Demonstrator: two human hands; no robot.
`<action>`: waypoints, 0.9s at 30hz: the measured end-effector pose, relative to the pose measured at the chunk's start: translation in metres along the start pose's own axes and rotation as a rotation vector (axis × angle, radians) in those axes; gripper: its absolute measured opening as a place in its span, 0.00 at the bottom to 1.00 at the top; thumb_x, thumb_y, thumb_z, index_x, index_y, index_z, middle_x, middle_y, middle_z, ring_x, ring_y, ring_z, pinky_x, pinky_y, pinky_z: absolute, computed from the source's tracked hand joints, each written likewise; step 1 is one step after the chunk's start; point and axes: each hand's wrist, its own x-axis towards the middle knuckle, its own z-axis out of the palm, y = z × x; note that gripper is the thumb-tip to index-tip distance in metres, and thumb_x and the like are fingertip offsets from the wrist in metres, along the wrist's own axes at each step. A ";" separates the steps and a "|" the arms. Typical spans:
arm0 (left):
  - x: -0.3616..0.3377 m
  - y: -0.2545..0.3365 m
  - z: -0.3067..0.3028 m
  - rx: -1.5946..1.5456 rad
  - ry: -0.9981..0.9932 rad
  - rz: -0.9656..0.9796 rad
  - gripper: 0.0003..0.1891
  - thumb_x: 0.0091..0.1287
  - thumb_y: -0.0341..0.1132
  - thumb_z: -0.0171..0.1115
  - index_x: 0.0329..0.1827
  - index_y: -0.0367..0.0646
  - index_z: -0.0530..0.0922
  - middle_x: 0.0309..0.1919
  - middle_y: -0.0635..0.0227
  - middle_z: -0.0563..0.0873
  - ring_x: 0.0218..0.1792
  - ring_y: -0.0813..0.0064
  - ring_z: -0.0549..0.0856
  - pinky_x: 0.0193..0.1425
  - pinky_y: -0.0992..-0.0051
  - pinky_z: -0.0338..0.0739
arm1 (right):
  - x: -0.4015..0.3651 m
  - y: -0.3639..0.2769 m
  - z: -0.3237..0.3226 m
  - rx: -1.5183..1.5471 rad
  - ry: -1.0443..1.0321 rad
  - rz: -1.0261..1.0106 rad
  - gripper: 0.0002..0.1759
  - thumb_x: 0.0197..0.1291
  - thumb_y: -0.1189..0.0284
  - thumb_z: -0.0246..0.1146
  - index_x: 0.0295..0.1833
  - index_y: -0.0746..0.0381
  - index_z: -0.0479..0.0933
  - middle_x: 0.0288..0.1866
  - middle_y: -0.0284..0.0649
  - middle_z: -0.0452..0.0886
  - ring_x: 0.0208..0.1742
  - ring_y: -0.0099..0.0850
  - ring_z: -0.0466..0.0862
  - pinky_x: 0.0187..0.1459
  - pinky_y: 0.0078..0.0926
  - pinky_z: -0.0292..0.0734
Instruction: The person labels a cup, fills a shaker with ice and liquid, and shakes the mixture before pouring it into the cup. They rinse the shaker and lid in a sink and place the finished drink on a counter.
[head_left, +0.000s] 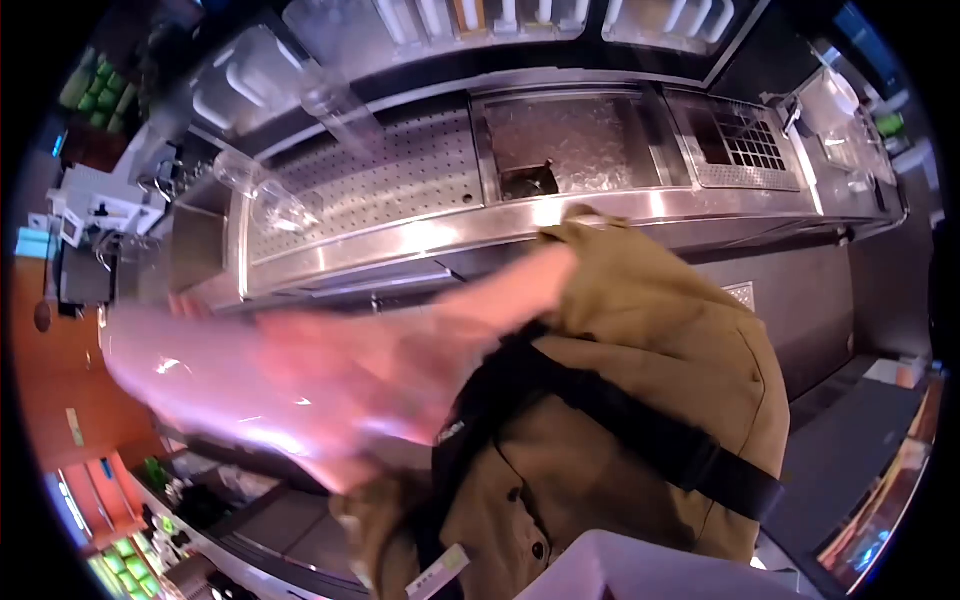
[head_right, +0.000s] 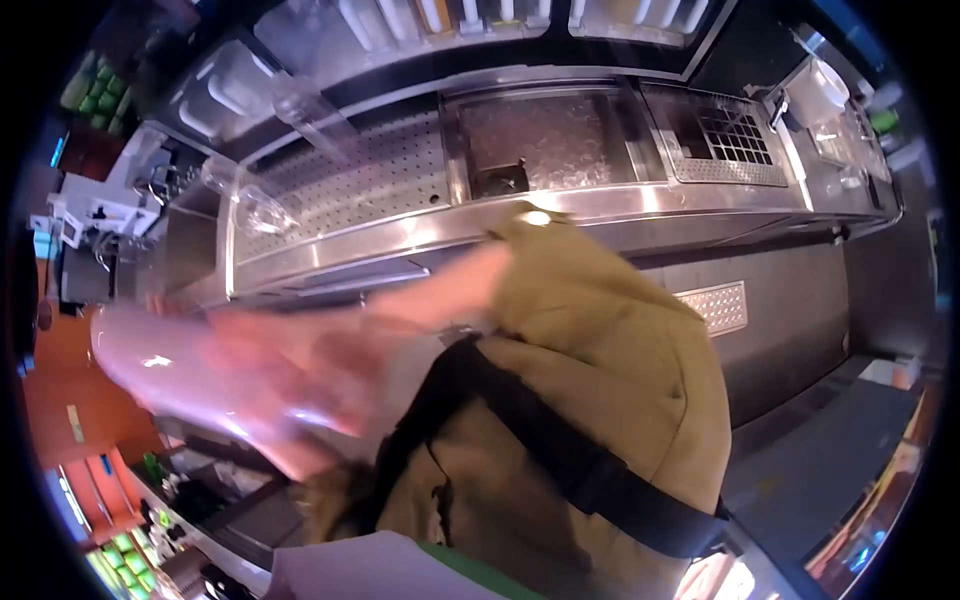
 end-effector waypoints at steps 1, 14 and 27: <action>0.010 0.000 0.002 -0.019 -0.031 0.007 0.34 0.62 0.55 0.51 0.61 0.35 0.61 0.55 0.53 0.70 0.54 0.67 0.72 0.58 0.70 0.67 | -0.007 -0.008 0.001 -0.044 -0.026 -0.075 0.41 0.39 0.58 0.67 0.62 0.56 0.64 0.69 0.51 0.50 0.67 0.48 0.56 0.63 0.43 0.59; 0.102 0.023 0.071 -0.296 -0.188 -0.161 0.32 0.64 0.53 0.51 0.60 0.34 0.63 0.54 0.55 0.71 0.53 0.69 0.72 0.57 0.72 0.69 | -0.040 -0.045 0.030 -0.091 -0.019 -0.294 0.24 0.59 0.52 0.52 0.56 0.52 0.70 0.65 0.53 0.58 0.66 0.50 0.59 0.57 0.56 0.63; 0.114 0.022 0.085 -0.335 -0.179 -0.155 0.32 0.63 0.55 0.50 0.59 0.35 0.65 0.53 0.56 0.72 0.53 0.69 0.73 0.56 0.71 0.70 | -0.024 0.000 0.012 -0.144 -0.059 -0.242 0.22 0.57 0.52 0.53 0.55 0.48 0.70 0.67 0.51 0.57 0.69 0.49 0.54 0.59 0.61 0.57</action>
